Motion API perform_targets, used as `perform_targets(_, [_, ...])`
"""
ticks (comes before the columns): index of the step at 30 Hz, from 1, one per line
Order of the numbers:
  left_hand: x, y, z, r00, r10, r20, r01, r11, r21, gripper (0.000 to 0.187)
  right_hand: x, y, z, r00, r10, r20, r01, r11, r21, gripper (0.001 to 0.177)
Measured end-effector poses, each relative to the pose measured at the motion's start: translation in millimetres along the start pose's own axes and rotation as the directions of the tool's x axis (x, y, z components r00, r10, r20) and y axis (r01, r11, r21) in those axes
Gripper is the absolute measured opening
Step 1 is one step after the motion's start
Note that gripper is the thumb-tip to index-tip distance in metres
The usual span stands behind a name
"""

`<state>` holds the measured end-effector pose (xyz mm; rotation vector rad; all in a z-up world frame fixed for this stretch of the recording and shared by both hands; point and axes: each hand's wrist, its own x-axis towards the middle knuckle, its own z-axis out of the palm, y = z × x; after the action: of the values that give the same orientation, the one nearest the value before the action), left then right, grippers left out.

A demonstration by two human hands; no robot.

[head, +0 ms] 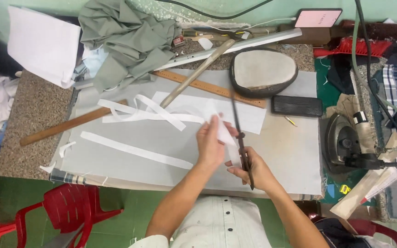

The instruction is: The person uses large shears to cut long strips of white paper on a workbench. They hold the paper with their left hand and cut along drawn lines, creating multiple strips and small pieces.

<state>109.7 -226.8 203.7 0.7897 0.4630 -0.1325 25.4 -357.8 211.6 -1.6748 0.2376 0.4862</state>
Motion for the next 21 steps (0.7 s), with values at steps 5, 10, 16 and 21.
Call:
perform_targets(5, [52,89,-80,0.961,0.205,-0.184,-0.226,0.969,-0.102,0.033,-11,38,-11,0.987,0.122,0.105,-0.069,0.91,-0.409,0.049])
perform_targets(10, [62,132,-179,0.903,0.244,-0.354,-0.283,0.957,-0.061,0.04,-9,102,-14,0.961,0.21,0.178,-0.093,0.858,-0.506,0.046])
perform_targets(16, [84,121,-266,0.804,0.151,-0.575,-0.262,0.958,-0.115,0.036,-1,65,19,0.944,0.296,0.147,-0.215,0.889,-0.405,0.029])
perform_targets(21, [124,126,-331,0.859,0.2,-0.471,-0.23,0.973,-0.007,0.033,25,55,38,0.946,0.32,0.043,-0.291,0.904,-0.313,0.045])
